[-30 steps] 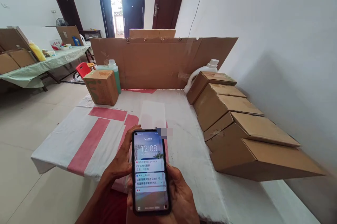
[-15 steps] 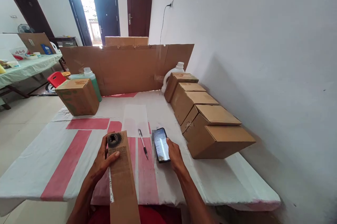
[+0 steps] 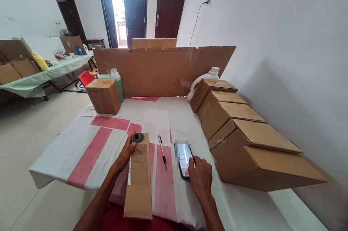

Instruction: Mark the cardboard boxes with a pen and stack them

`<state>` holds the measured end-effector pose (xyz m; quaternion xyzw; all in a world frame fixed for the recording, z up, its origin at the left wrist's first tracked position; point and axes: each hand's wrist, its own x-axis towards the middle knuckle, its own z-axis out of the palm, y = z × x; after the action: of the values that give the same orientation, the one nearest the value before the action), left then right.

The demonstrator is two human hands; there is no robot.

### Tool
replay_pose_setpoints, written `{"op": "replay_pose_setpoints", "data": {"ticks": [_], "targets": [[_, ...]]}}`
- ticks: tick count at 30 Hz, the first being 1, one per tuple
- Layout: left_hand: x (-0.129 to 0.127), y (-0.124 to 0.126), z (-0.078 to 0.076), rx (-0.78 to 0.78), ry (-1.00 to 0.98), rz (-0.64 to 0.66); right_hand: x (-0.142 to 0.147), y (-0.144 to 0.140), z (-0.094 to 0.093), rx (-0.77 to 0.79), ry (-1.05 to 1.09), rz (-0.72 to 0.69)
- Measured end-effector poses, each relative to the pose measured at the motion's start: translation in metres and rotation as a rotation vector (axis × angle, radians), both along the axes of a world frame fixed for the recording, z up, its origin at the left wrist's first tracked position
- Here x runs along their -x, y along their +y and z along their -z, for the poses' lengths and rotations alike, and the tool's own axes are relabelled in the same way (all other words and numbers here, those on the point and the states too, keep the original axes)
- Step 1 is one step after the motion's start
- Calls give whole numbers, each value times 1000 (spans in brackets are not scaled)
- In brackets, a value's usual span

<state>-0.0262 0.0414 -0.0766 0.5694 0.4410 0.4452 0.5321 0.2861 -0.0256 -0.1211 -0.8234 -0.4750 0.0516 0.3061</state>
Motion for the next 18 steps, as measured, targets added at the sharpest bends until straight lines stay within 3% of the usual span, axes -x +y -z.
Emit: {"op": "replay_pose_setpoints", "data": {"ticks": [2, 4, 6, 8, 10, 13, 18], "targets": [[5, -7, 7, -9, -4, -77, 13, -4, 3, -50, -56, 21], [12, -24, 14, -8, -3, -155, 35, -16, 7, -166, -93, -92], [17, -50, 18, 9, 39, -200, 63, -34, 13, -248, -97, -412], [21, -80, 17, 48, 125, -182, 90, -54, 15, -219, -76, -756], [23, -107, 9, 101, 182, -131, 110, -69, 12, -168, -64, -924], [31, -126, -14, 175, 174, -76, 120, -72, -7, -236, -63, -980], [68, -107, -47, 343, 76, -190, 119, -55, -54, -366, 71, -1011]]}}
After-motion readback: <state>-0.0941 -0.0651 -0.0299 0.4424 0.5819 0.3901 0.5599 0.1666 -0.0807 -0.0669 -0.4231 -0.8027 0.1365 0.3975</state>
